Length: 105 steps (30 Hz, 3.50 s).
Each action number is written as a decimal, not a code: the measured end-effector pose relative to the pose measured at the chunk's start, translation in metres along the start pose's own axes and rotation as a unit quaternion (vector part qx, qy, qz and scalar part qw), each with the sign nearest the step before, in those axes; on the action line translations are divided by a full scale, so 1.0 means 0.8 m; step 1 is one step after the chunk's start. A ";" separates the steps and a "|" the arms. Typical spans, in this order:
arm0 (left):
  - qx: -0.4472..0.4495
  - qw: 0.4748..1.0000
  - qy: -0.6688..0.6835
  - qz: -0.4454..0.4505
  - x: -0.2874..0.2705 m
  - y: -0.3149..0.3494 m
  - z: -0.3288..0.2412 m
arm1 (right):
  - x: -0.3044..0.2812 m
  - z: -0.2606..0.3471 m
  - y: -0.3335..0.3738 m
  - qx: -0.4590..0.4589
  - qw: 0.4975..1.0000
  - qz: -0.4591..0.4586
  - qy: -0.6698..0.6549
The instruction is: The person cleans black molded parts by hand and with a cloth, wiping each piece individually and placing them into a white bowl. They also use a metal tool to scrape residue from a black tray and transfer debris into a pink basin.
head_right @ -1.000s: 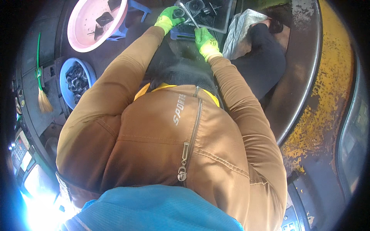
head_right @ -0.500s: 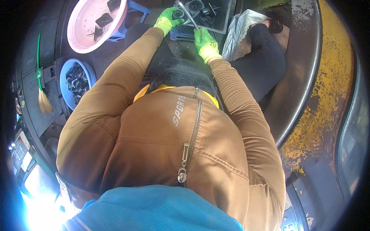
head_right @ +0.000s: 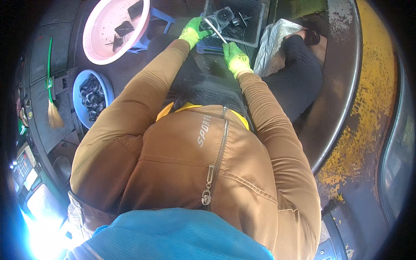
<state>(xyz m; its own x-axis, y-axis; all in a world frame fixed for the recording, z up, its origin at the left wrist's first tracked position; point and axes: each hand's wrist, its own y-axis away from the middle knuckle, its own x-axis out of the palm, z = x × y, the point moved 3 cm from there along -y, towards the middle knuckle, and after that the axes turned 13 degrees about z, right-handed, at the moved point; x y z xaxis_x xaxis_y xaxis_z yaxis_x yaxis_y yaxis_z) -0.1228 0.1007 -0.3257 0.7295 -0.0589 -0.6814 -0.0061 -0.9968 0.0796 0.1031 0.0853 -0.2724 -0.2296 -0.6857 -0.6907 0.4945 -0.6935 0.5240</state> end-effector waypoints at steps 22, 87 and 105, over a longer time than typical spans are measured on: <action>-0.154 0.876 0.319 -0.327 -0.233 -0.068 0.029 | -0.167 -0.021 0.137 -0.132 0.935 -0.234 -0.231; 0.171 0.894 -0.398 0.114 -0.024 -0.086 -0.091 | -0.129 0.008 0.085 -0.003 0.791 0.000 -0.612; -0.062 0.991 -0.101 -0.066 -0.016 0.020 -0.047 | -0.013 0.012 0.015 0.027 0.999 0.032 0.008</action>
<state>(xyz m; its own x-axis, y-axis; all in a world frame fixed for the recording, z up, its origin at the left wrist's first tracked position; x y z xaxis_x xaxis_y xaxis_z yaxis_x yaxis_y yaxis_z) -0.1066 0.0873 -0.2880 0.5658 0.0499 -0.8230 0.1733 -0.9831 0.0595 0.1034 0.0817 -0.2540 -0.1845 -0.7260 -0.6625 0.4612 -0.6592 0.5940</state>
